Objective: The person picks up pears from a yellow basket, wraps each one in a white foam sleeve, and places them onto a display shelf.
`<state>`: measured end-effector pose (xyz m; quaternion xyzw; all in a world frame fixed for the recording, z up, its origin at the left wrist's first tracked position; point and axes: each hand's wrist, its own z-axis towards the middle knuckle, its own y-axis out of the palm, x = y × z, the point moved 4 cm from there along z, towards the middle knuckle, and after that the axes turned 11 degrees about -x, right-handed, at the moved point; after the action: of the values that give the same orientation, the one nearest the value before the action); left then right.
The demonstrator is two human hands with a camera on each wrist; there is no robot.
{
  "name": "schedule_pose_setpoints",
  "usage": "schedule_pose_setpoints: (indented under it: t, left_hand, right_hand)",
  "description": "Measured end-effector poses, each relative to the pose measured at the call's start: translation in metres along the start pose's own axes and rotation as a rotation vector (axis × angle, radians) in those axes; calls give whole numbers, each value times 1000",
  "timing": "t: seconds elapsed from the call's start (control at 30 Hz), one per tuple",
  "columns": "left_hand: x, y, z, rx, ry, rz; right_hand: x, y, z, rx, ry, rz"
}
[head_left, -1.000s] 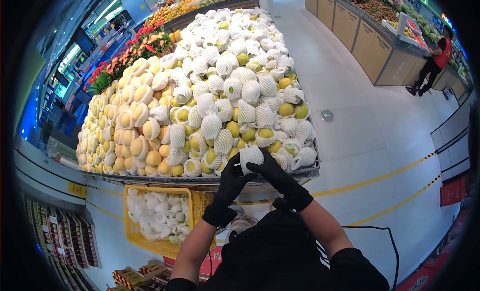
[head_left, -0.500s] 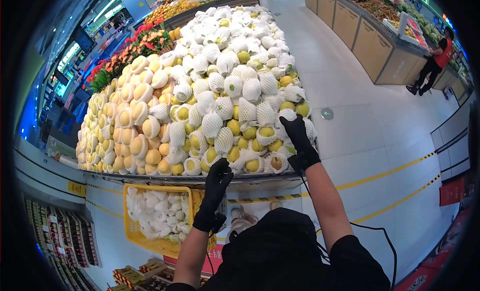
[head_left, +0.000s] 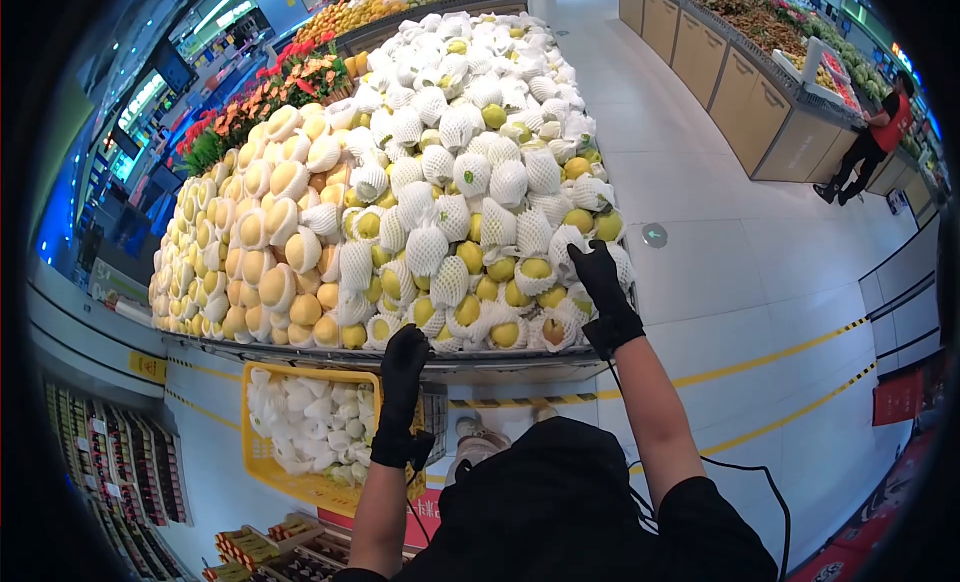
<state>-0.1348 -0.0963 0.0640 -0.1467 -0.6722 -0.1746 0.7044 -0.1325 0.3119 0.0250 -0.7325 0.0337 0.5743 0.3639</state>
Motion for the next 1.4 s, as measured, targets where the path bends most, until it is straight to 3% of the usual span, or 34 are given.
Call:
schedule_pose_setpoints:
  t: [0.17,0.37,0.53,0.6,0.67,0.77,0.93,1.0,1.03,1.13,1.23,1.33,1.4]
  left_hand:
    - [11,2,-1,18,-25,-52]
    - [10,-2,-7,48,-19,-16]
    - [4,-16,-10,86,-14,13]
    - [2,-25,-13,125,0,-83]
    - [-1,-34,-18,121,4,-96]
    - [-3,-47,-26,161,-48,-101]
    - [-9,-62,-43,221,-111,-46]
    - [2,-61,-51,225,-150,5]
    - [9,-61,-55,205,-93,-1]
    - [3,-75,-75,246,-208,30]
    - [5,-83,-95,373,-257,34]
    - [9,-91,-116,496,-314,45]
    - [9,-99,-129,577,-331,-19]
  right_hand:
    - [-12,17,5,-4,32,-124]
    - [-9,22,-4,23,-192,-200]
    - [2,16,10,-35,-112,-57]
    - [8,6,4,127,-184,-129]
    - [-8,-12,-14,206,-263,-8]
    - [-28,-22,-28,45,-158,244]
    - [-50,-8,-61,-222,-330,106]
    - [-54,0,-70,-294,-503,-31]
    - [-62,1,-76,-350,-508,-88]
    - [-76,12,-92,-428,-570,-79]
    - [-74,28,-96,-497,-517,-68]
    - [-82,43,-101,-458,-628,-97]
    - [-87,52,-105,-428,-602,-79]
